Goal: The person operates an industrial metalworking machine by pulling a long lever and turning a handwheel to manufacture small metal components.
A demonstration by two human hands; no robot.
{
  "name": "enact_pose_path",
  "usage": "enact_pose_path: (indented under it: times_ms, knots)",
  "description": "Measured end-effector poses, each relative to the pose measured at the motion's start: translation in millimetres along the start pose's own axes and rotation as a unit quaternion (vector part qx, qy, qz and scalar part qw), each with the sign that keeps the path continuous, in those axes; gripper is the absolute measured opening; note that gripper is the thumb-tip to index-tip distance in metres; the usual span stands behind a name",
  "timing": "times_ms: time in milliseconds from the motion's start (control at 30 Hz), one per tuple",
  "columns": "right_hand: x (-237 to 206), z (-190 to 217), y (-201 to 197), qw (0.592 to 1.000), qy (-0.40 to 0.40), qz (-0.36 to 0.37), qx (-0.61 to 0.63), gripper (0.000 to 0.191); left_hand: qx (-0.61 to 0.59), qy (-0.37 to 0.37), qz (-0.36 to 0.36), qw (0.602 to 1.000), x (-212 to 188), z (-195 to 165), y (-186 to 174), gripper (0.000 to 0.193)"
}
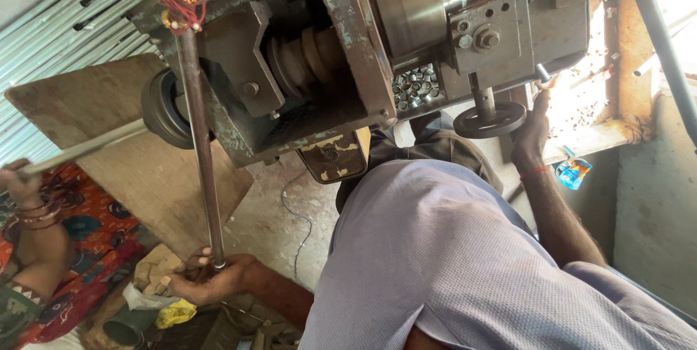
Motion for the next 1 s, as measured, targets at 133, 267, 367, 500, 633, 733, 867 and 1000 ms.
enact_pose_path:
  times_ms: [133,267,367,500,633,733,867,1000]
  knots:
    - [6.7,0.6,2.2,1.000,0.012,-0.003,-0.001,0.084,-0.137,-0.119,-0.038,0.983,-4.0,23.0,-3.5,0.043]
    - [6.1,-2.1,6.1,0.999,0.030,0.010,0.002,0.084,-0.168,-0.172,-0.043,0.970,-4.2,34.4,-5.5,0.043]
    - [5.9,0.8,13.4,0.999,0.030,0.026,-0.013,0.086,-0.201,-0.185,-0.050,0.961,-0.9,28.3,-4.1,0.044]
    - [0.6,9.1,15.6,0.997,0.016,0.071,-0.016,0.091,0.046,0.029,0.013,0.998,10.4,-17.3,0.1,0.041]
    - [-29.3,11.9,-3.5,0.993,-0.023,0.045,-0.107,0.090,-0.185,-0.220,-0.094,0.953,5.1,16.6,-5.3,0.037]
    - [-49.0,-13.2,16.3,0.966,0.016,0.116,-0.233,0.082,-0.107,-0.112,-0.049,0.987,12.6,-0.3,-2.9,0.041]
    - [-43.4,-18.9,75.4,0.800,-0.180,0.267,-0.507,0.049,0.008,-0.039,-0.050,0.998,15.5,-20.9,-7.9,0.043]
    - [-7.8,2.9,30.1,0.863,-0.093,0.228,-0.441,0.042,0.111,0.103,0.037,0.988,7.8,-39.0,2.3,0.052]
Point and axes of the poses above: each hand's wrist, its own x-axis towards the middle knuckle, its own y-axis out of the palm, z = x × y, the point moved 7 cm from there along x, towards the middle knuckle, and after that the axes turned 1 degree about z, right-handed, at the moved point
